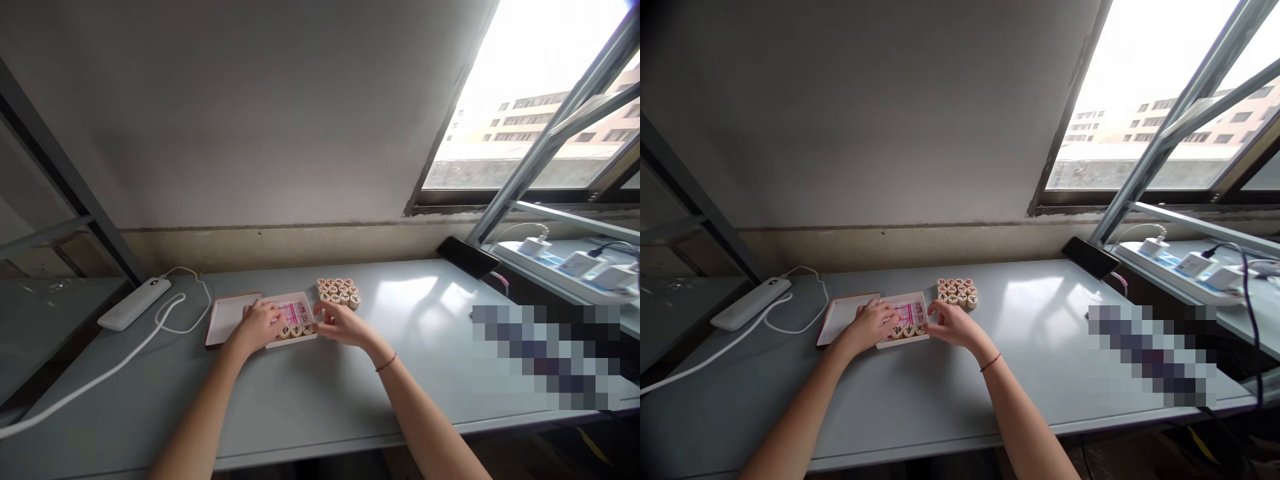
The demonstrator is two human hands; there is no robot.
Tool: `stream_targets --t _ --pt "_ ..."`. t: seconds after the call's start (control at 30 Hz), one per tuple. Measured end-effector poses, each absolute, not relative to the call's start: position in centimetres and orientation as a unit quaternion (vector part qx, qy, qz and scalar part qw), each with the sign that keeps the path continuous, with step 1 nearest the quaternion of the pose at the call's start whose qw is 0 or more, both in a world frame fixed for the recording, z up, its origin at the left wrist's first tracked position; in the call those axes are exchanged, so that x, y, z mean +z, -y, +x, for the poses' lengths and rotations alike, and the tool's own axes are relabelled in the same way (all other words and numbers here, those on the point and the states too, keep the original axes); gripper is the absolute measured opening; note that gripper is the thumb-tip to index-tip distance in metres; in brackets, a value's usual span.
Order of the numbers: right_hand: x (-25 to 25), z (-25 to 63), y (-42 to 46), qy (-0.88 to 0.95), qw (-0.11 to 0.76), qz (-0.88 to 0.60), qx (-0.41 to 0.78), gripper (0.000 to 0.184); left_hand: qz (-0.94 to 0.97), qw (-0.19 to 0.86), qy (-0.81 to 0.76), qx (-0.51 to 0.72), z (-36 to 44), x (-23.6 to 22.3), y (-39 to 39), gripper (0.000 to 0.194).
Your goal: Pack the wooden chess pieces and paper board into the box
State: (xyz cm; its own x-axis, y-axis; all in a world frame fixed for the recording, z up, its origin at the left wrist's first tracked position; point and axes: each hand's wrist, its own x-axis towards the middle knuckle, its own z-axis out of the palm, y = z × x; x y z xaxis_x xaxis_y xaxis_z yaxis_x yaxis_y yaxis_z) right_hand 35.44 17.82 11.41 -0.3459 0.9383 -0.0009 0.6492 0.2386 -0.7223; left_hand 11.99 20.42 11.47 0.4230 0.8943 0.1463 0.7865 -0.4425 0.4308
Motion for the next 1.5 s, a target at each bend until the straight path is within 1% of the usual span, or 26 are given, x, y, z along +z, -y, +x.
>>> stream_targets --t 0.07,0.1,0.23,0.43,0.53,0.6,0.67,0.73,0.8,0.9,1.0,1.1,1.2,1.27,1.33,1.4,1.5 --pt "11.3 35.0 -17.6 0.772 0.195 -0.499 0.342 0.039 0.827 0.164 -0.51 0.17 11.7 11.4 -20.4 0.025" --pt "11.1 34.7 -17.6 0.777 0.182 -0.499 0.338 0.042 0.829 0.174 -0.506 0.165 11.6 11.4 -20.3 0.024" --pt "10.9 34.1 -17.6 0.782 0.167 -0.519 0.302 0.034 0.839 0.201 -0.494 0.11 11.6 12.0 -20.0 0.03" --pt "10.8 33.9 -17.8 0.782 0.174 -0.518 0.3 0.031 0.839 0.219 -0.495 0.063 12.4 14.1 -19.0 0.023" --pt "10.8 34.1 -17.8 0.773 0.185 -0.516 0.319 0.034 0.83 0.237 -0.501 0.062 12.3 14.8 -18.9 0.021" --pt "11.1 34.3 -17.7 0.759 0.202 -0.498 0.366 0.041 0.823 0.242 -0.505 0.092 11.7 15.0 -19.1 0.02" --pt "11.5 34.6 -17.6 0.74 0.234 -0.472 0.418 0.048 0.815 0.253 -0.498 0.153 11.2 15.0 -19.5 0.022" --pt "12.0 34.6 -17.5 0.724 0.274 -0.449 0.447 0.051 0.806 0.281 -0.474 0.215 10.9 15.0 -19.6 0.026" --pt "12.3 34.3 -17.3 0.721 0.296 -0.429 0.457 0.048 0.797 0.314 -0.449 0.253 11.4 14.8 -19.4 0.028" --pt "12.4 33.8 -17.2 0.734 0.297 -0.406 0.455 0.034 0.783 0.37 -0.424 0.265 12.8 14.6 -18.8 0.03" --pt "12.3 33.8 -17.3 0.737 0.296 -0.411 0.448 0.031 0.756 0.43 -0.414 0.268 13.9 14.2 -18.4 0.031" --pt "12.1 35.4 -17.9 0.721 0.299 -0.443 0.441 0.029 0.723 0.455 -0.426 0.297 13.9 13.6 -18.8 0.031" --pt "12.0 38.3 -18.5 0.678 0.31 -0.526 0.409 0.028 0.696 0.452 -0.443 0.339 13.4 12.9 -19.6 0.033" --pt "11.9 40.1 -18.8 0.643 0.298 -0.586 0.392 0.025 0.687 0.443 -0.448 0.362 13.2 12.5 -20.0 0.035" --pt "11.7 41.3 -18.9 0.616 0.265 -0.625 0.4 0.022 0.683 0.43 -0.457 0.374 13.1 12.4 -20.1 0.033" --pt "11.4 41.6 -18.9 0.602 0.23 -0.638 0.421 0.021 0.683 0.416 -0.468 0.376 13.2 12.4 -20.1 0.031" --pt "10.8 41.2 -19.1 0.605 0.2 -0.635 0.437 0.022 0.682 0.412 -0.479 0.369 13.4 12.6 -19.9 0.035"
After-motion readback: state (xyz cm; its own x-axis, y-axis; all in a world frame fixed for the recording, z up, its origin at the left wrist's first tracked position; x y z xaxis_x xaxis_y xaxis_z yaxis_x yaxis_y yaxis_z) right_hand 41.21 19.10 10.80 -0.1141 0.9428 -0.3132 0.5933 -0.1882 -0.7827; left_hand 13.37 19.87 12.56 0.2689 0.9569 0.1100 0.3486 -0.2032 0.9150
